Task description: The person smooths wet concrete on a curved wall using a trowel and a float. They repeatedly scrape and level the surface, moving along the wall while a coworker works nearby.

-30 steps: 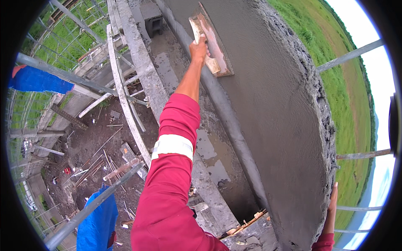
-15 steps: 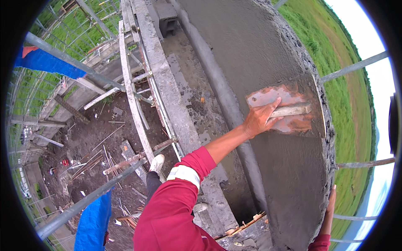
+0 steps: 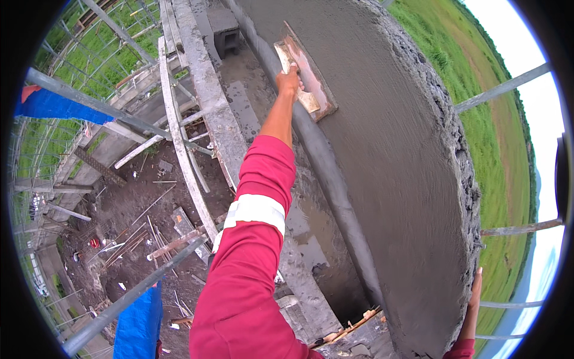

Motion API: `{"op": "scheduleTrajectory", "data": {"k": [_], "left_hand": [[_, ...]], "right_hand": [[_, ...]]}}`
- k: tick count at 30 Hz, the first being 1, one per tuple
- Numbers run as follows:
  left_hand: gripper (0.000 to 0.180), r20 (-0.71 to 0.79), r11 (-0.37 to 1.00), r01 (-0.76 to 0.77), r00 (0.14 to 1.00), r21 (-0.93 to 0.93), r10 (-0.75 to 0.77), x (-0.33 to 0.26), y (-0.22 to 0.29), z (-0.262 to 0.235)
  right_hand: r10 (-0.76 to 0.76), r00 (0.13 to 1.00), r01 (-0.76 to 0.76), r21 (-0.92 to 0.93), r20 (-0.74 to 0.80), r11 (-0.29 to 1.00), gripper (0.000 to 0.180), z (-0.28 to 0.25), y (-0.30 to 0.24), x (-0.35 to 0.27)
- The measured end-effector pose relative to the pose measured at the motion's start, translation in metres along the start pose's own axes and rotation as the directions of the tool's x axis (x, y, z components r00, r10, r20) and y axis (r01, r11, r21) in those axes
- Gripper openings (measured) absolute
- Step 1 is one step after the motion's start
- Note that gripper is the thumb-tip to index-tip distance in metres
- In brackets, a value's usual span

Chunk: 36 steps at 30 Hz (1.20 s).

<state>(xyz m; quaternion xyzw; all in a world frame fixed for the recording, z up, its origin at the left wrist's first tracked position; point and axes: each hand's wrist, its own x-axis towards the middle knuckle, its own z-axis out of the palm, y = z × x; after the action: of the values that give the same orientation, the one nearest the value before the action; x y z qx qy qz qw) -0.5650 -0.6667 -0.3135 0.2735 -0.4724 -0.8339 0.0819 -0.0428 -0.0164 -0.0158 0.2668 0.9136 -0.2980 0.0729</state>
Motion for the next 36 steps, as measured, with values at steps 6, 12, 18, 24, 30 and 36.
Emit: {"op": "scheduleTrajectory", "data": {"k": [6, 12, 18, 24, 30, 36], "left_hand": [[0.03, 0.084, 0.992, -0.03, 0.996, -0.125, 0.041, -0.124, -0.074, -0.005], [0.042, 0.384, 0.908, -0.387, 0.872, 0.163, 0.303, -0.3, -0.047, 0.015], [0.036, 0.264, 0.71, -0.697, 0.706, 0.099, 0.657, -0.217, 0.035, 0.051], [0.032, 0.046, 0.942, -0.222, 0.975, 0.25, 0.217, -0.081, 0.035, 0.013], [0.048, 0.172, 0.853, -0.167, 0.981, 0.495, 0.092, -0.156, -0.01, -0.088], [0.05, 0.151, 0.468, -0.245, 0.962, 0.849, 0.229, -0.225, 0.022, -0.175]], "right_hand": [[-0.078, 0.997, 0.073, -0.188, -0.02, 0.979, 0.057, -0.004, 0.003, -0.006], [0.039, 0.996, -0.038, 0.01, -0.082, 0.999, 0.074, 0.006, -0.009, -0.002], [-0.011, 1.0, 0.012, 0.03, -0.021, 0.999, 0.078, 0.007, -0.015, -0.001], [-0.008, 1.0, 0.008, 0.065, 0.005, 0.998, 0.077, 0.011, -0.019, -0.001], [-0.027, 0.991, 0.028, 0.003, -0.131, 1.0, 0.077, 0.016, -0.032, -0.004], [-0.006, 0.986, -0.004, -0.06, -0.169, 0.998, 0.083, 0.019, -0.041, -0.006]]}}
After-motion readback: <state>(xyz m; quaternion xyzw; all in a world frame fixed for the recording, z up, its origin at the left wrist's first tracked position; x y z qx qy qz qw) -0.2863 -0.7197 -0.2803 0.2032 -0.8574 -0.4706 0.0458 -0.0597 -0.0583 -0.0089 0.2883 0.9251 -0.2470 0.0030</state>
